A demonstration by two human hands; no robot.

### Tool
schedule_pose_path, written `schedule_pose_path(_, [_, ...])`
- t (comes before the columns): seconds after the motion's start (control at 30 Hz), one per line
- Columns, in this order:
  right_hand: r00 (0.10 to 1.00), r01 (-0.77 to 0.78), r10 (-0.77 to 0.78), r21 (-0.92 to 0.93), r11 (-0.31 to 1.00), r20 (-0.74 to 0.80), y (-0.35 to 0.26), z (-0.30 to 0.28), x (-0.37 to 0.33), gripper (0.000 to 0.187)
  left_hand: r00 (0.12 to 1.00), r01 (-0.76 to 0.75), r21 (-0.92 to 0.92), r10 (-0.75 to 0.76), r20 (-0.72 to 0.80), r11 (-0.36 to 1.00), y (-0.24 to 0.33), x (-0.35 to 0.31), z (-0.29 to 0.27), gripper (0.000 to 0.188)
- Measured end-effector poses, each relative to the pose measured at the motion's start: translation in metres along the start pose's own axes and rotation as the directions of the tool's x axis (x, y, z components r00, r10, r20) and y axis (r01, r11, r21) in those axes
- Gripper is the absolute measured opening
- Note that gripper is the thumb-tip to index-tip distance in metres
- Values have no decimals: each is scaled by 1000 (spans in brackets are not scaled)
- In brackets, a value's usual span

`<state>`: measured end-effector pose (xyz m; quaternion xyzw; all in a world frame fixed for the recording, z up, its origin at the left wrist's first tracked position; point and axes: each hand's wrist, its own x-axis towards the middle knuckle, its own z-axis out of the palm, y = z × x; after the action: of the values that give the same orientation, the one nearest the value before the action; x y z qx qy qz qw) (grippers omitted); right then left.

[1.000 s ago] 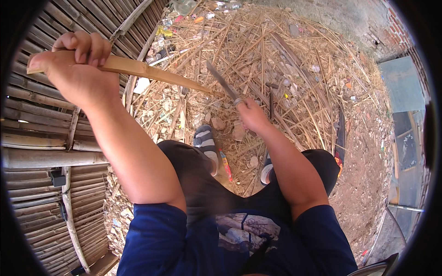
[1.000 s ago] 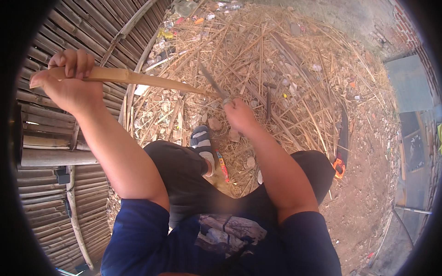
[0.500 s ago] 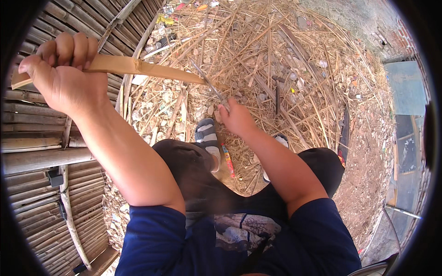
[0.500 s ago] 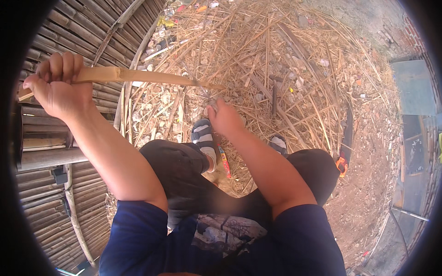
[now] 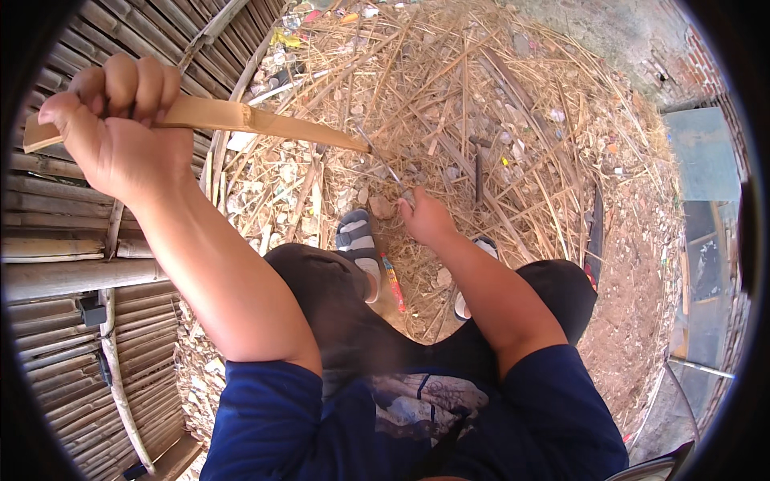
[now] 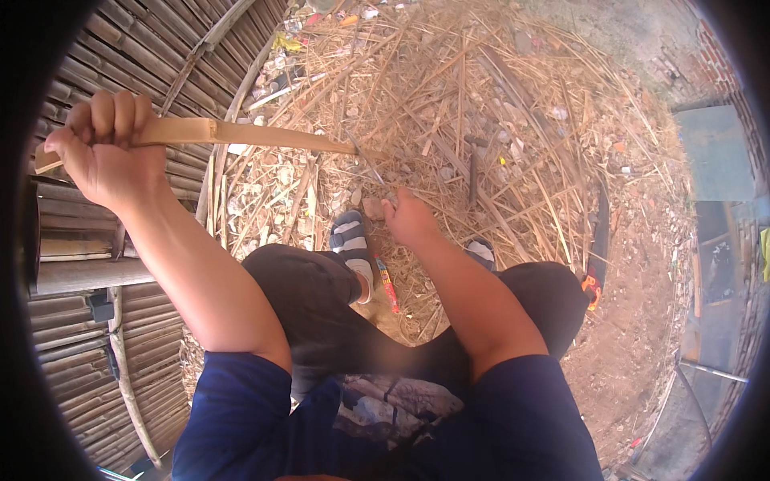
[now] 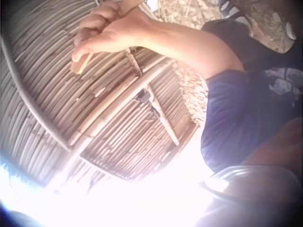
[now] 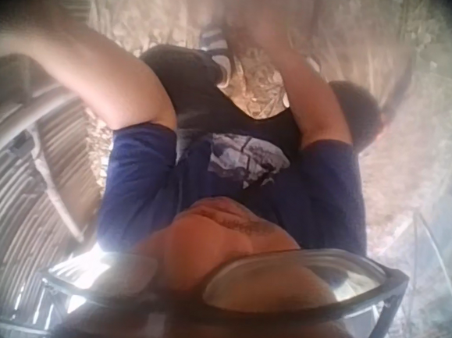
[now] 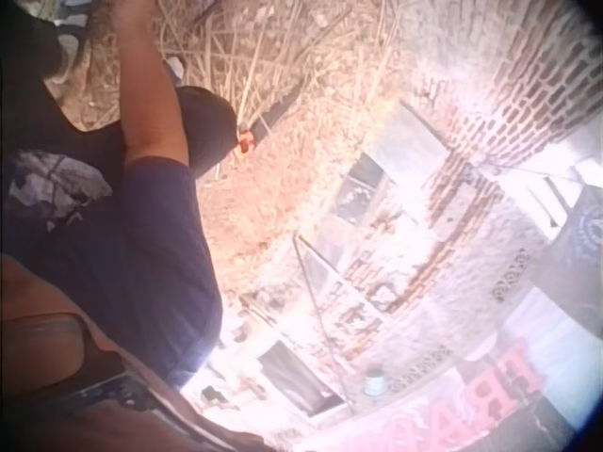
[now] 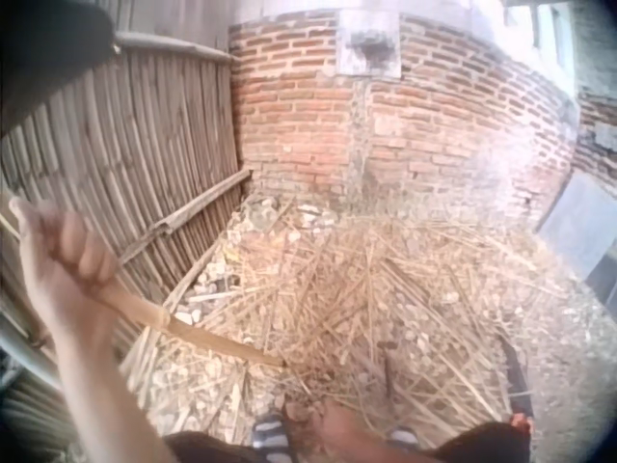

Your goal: The person shapes a piece of wood by holding a knife against it and striking the back of the knife blade with a wooden mallet, removing slivers of wood.

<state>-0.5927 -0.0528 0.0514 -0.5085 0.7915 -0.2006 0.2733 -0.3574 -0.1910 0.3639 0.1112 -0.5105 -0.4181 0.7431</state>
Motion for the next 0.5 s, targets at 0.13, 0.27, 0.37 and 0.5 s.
schedule_pose_path(0.13, [997,-60,59,11,998,57,-17,-19,7,51,998,-30,21,30,-47,999,0,3,-3,63])
schedule_pose_path(0.27, [997,-80,80,70,994,9,-42,-40,-3,50,999,-17,-14,18,42,1000,0,0,-3,58])
schedule_pose_path(0.37, [983,152,-122,243,958,-135,-73,-57,-6,47,999,-12,39,13,-38,999,0,0,3,48])
schedule_pose_path(0.5, [951,283,-254,168,944,-178,-65,-43,-6,41,998,-28,46,31,-60,999,1,-1,3,41])
